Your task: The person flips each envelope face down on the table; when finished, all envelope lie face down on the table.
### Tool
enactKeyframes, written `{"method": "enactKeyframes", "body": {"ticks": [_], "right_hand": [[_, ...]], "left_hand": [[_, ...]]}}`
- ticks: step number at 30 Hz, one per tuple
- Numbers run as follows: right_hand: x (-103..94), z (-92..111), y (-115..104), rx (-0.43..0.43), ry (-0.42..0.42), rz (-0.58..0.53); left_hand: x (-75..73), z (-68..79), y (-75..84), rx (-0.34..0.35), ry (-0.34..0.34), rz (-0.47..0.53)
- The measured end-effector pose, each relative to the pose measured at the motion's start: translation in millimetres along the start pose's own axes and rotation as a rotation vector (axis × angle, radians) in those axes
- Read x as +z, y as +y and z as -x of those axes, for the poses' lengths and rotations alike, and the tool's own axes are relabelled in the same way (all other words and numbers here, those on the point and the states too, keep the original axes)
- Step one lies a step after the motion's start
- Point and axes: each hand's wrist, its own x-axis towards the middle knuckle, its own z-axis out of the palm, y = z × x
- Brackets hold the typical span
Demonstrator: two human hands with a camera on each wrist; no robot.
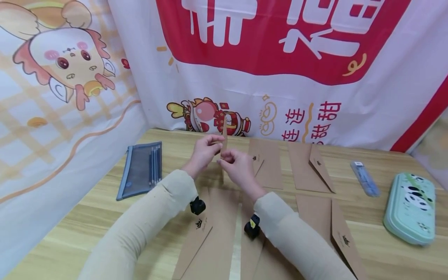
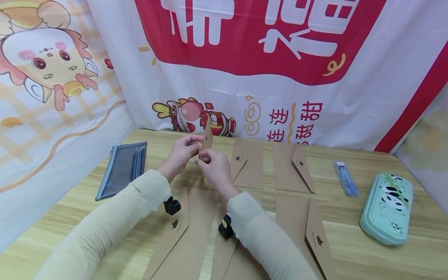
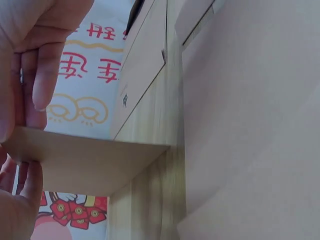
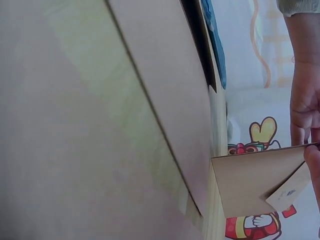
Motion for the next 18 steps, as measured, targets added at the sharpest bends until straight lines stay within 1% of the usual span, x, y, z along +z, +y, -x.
{"method": "enactKeyframes", "body": {"ticks": [3,5,9,14,18], "right_hand": [[-2.6,3.2,-1.9,-0.056,0.031,0.061],[-2.7,4.7,-2.7,-0.101,0.067,0.102],[-2.8,5.9,-1.9,-0.201,0.175,0.185],[-3.7,5.7,1.1,-0.304,0.324,0.246],[-5.5,5.5,4.2,-0.346,0.396,0.290]], "left_hand": [[4.6,1.0,0.9,0.004,0.007,-0.008],[5.6,1.7,1.4,0.008,0.006,0.002],[7.5,1.9,2.2,0.013,0.000,0.026],[8.8,3.7,2.8,0.033,-0.009,0.068],[8.7,7.5,1.5,0.036,-0.009,0.130]]}}
